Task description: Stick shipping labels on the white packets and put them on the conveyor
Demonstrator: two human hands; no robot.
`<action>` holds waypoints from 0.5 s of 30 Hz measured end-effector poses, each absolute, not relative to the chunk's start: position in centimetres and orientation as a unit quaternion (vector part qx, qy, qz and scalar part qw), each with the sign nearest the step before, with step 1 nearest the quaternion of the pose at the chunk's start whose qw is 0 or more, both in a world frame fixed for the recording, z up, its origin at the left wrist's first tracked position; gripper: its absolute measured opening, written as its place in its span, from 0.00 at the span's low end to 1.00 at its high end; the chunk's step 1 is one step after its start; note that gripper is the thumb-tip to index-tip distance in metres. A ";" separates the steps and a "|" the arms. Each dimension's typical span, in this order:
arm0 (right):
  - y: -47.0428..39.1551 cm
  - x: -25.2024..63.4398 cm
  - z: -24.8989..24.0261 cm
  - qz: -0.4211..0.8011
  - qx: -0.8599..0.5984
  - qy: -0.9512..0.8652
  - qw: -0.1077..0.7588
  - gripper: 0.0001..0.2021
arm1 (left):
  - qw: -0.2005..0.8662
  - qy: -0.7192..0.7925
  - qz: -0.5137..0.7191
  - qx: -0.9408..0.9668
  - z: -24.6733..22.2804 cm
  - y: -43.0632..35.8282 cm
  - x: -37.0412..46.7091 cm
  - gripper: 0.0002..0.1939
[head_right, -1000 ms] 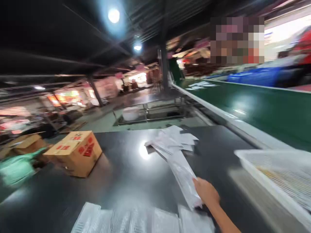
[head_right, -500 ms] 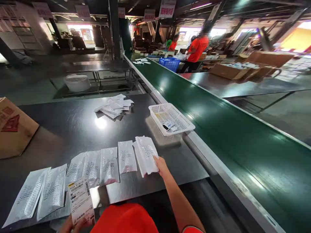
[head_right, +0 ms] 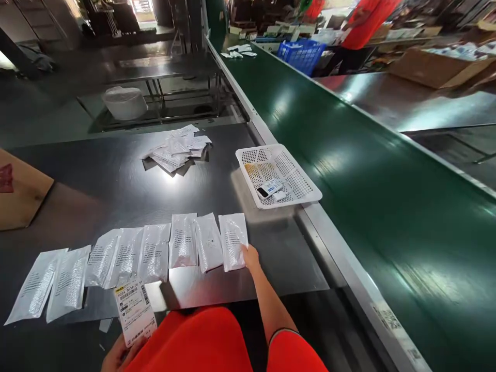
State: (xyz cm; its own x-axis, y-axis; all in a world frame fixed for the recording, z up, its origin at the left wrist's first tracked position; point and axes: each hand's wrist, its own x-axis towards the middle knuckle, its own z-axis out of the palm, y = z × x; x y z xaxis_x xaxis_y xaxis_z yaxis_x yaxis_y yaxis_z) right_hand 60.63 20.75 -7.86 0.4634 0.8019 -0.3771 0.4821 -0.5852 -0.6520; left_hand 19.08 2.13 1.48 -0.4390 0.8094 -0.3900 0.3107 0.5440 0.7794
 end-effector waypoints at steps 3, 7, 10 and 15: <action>20.5 62.9 -7.3 0.305 -0.847 -0.384 0.207 0.18 | 0.414 0.779 0.286 0.374 1.8 2.7 19.1 0.29; 20.5 60.5 -6.4 0.159 -0.858 -0.457 0.173 0.26 | 0.456 0.759 0.220 0.410 3.1 4.3 19.7 0.30; 20.7 54.2 -5.9 0.097 -0.784 -0.591 0.163 0.26 | 0.434 0.767 0.218 0.420 4.2 5.4 20.9 0.31; 22.3 43.8 -6.0 0.197 -0.705 -0.675 0.089 0.32 | 0.449 0.759 0.210 0.422 5.0 5.3 22.2 0.29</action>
